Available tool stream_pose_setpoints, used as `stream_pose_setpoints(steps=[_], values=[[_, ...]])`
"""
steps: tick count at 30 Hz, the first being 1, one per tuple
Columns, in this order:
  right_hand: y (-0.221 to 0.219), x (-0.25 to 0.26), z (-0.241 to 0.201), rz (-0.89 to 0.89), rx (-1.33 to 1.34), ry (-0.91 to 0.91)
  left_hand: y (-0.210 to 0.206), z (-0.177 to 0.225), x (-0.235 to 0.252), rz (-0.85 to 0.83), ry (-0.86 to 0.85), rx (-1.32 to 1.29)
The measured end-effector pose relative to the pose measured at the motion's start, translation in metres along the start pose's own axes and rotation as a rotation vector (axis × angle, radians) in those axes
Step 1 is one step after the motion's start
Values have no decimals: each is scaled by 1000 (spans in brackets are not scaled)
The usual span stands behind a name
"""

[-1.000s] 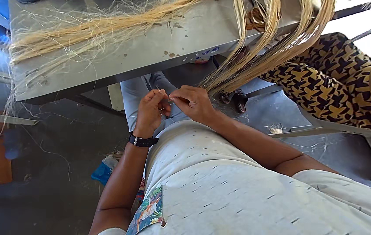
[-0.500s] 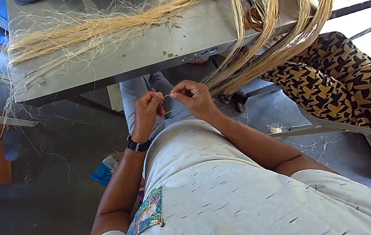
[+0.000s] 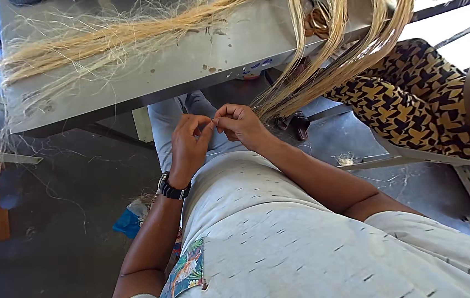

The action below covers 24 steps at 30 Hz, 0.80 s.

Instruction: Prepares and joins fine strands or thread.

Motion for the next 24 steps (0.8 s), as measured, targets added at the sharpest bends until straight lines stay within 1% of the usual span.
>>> stream_pose_setpoints(steps=[4,8,10,12,14,17,24], values=[[-4,1,9,-80,103,-85,-1,-5,-2,-10,37,-119],[-16,0,19,-259,255,-216,0,-9,-5,-23,100,-293],[-20,-1,25,-329,335,-285,-1,-9,-5,-37,106,-328],[-22,-2,28,-370,381,-315,-1,-8,-5,-39,98,-349],[-23,-2,27,-382,397,-320,-1,-8,-5,-28,83,-351],[-22,-2,26,-351,404,-334,-1,-6,-5,-9,51,-293],[-22,-2,24,-306,445,-347,4,5,-2,61,-103,-117]])
Point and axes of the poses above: each hand's wrist, its own x-axis towards the middle knuckle, its own y-axis out of the back of the hand, z = x × y, the point moved 10 cm from there along x, towards the middle knuckle, and after that the axes turned 9 degrees about -y, right-handed, at the moved point
